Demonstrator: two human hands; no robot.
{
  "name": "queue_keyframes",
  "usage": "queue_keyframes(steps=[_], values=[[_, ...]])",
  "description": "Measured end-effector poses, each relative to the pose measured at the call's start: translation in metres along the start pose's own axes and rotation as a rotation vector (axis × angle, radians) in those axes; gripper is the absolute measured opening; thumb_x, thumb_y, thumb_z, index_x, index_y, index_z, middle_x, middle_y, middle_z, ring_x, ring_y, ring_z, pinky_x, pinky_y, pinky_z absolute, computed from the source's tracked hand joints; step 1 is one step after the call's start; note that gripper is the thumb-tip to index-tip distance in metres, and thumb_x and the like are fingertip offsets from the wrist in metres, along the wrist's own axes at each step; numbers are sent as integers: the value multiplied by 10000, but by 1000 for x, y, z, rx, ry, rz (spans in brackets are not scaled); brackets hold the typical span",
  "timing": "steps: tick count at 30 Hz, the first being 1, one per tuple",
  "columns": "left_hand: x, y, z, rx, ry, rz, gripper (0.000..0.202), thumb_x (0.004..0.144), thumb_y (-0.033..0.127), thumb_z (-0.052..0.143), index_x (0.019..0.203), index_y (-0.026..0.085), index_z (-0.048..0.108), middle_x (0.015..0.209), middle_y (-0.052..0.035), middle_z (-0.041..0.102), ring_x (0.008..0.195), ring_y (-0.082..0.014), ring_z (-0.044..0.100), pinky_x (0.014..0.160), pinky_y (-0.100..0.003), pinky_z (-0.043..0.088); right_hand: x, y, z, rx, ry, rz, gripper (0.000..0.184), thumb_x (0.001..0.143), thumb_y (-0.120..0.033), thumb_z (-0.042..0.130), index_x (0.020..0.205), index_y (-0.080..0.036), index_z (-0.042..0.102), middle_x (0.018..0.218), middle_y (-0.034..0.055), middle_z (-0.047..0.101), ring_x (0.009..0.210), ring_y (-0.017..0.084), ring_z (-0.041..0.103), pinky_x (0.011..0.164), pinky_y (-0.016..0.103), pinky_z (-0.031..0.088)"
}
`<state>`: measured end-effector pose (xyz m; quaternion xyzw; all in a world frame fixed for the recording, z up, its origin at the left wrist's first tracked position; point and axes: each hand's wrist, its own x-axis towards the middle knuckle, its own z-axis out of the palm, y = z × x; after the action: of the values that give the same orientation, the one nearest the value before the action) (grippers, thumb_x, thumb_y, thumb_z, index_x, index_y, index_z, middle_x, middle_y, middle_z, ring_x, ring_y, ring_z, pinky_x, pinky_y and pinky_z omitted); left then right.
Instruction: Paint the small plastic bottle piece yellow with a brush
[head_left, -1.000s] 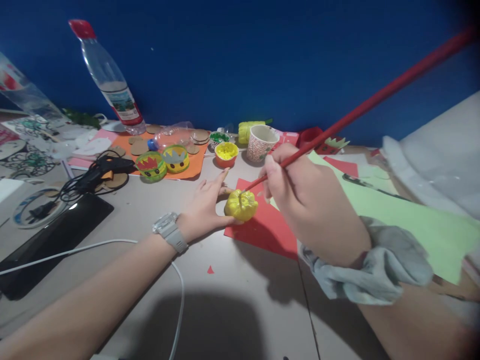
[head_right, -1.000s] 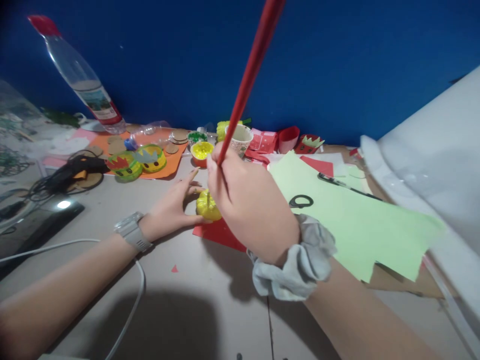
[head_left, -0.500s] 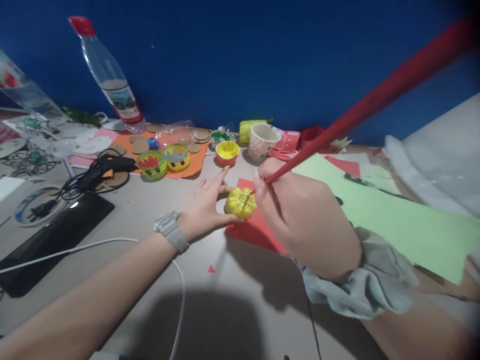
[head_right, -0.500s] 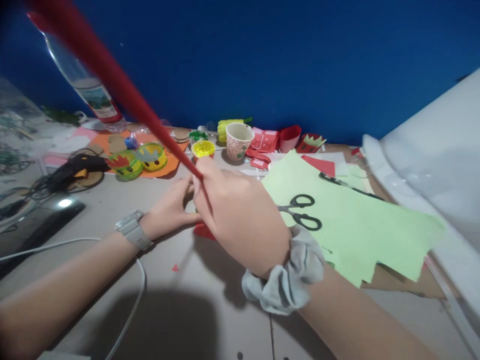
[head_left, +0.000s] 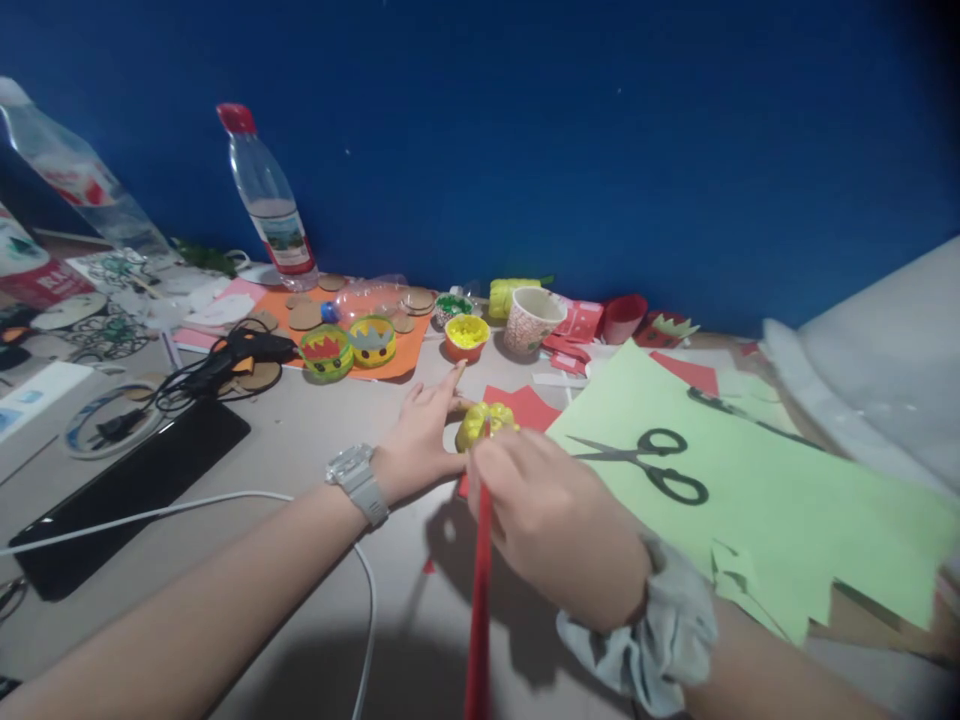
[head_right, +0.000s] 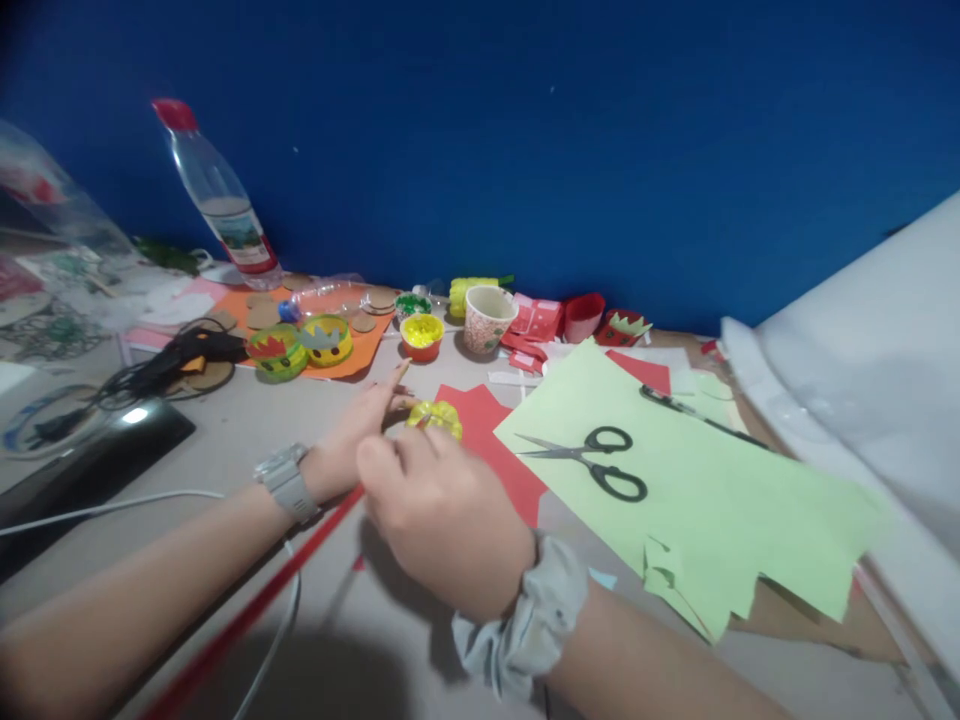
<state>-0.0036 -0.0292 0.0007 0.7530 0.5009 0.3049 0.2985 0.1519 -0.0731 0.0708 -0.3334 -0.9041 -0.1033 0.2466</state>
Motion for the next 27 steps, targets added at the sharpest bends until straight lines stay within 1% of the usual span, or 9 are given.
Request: queue_keyframes(steps=[3, 5, 8, 11, 14, 17, 21, 24, 27], values=[[-1, -2, 1, -18, 6, -5, 1017, 709, 313, 701, 1488, 222, 55, 1138, -46, 655, 1224, -276, 476, 1137, -536, 119, -12, 3, -1, 67, -8, -10, 142, 807, -103, 444, 717, -199, 496, 632, 36, 556, 581, 173, 478, 524, 300, 385], [-2, -2, 0, -20, -6, -17, 1060, 700, 357, 717, 1490, 221, 22, 1178, -51, 640, 1256, -269, 450, 1139, -538, 105, -22, 14, -6, 224, 18, -3, 154, 812, -79, 414, 755, -201, 489, 651, 28, 570, 576, 155, 487, 544, 288, 424], [-2, -2, -1, -16, -48, -45, 1125, 663, 441, 750, 1488, 226, 17, 1228, -59, 619, 1297, -273, 415, 1144, -538, 75, -35, 36, -17, 466, 80, 175, 183, 840, -63, 388, 853, -220, 481, 705, 11, 587, 685, 151, 575, 627, 280, 482], [-2, -1, -2, -13, -62, -52, 1142, 656, 478, 753, 1487, 237, 8, 1242, -60, 613, 1313, -271, 400, 1144, -532, 68, -41, 48, -20, 453, 160, 265, 150, 840, -88, 428, 856, -225, 487, 738, 13, 583, 733, 161, 596, 673, 303, 490], [-1, 1, -2, -9, -57, -51, 1134, 663, 477, 750, 1486, 249, 4, 1223, -57, 624, 1311, -277, 402, 1138, -542, 70, -39, 46, -16, 399, 109, 226, 140, 834, -95, 436, 795, -220, 485, 723, 20, 590, 714, 163, 602, 659, 297, 495], [-1, 1, -2, -8, -53, -51, 1133, 659, 479, 753, 1486, 250, 14, 1197, -62, 635, 1280, -283, 431, 1128, -546, 103, -39, 42, -13, 485, 55, 194, 147, 835, -96, 431, 791, -227, 481, 685, 7, 575, 677, 162, 591, 629, 299, 492], [-1, 1, -2, -20, -46, -43, 1132, 655, 471, 759, 1487, 246, 25, 1194, -63, 637, 1292, -280, 414, 1128, -543, 89, -45, 48, -11, 633, 146, 353, 148, 864, -122, 439, 886, -254, 503, 724, 6, 570, 701, 177, 581, 654, 337, 484], [-1, 0, -2, -18, -50, -46, 1122, 663, 465, 754, 1487, 246, 24, 1197, -60, 634, 1312, -277, 394, 1131, -546, 64, -48, 54, -11, 669, 104, 419, 136, 900, -161, 412, 897, -255, 511, 757, 11, 572, 700, 179, 583, 683, 359, 476], [-1, -1, -2, -15, -59, -46, 1128, 657, 478, 753, 1488, 253, 24, 1211, -60, 629, 1322, -278, 379, 1131, -542, 58, -45, 58, -12, 690, 88, 435, 121, 911, -190, 418, 871, -246, 518, 703, -1, 562, 616, 163, 559, 608, 334, 461]])
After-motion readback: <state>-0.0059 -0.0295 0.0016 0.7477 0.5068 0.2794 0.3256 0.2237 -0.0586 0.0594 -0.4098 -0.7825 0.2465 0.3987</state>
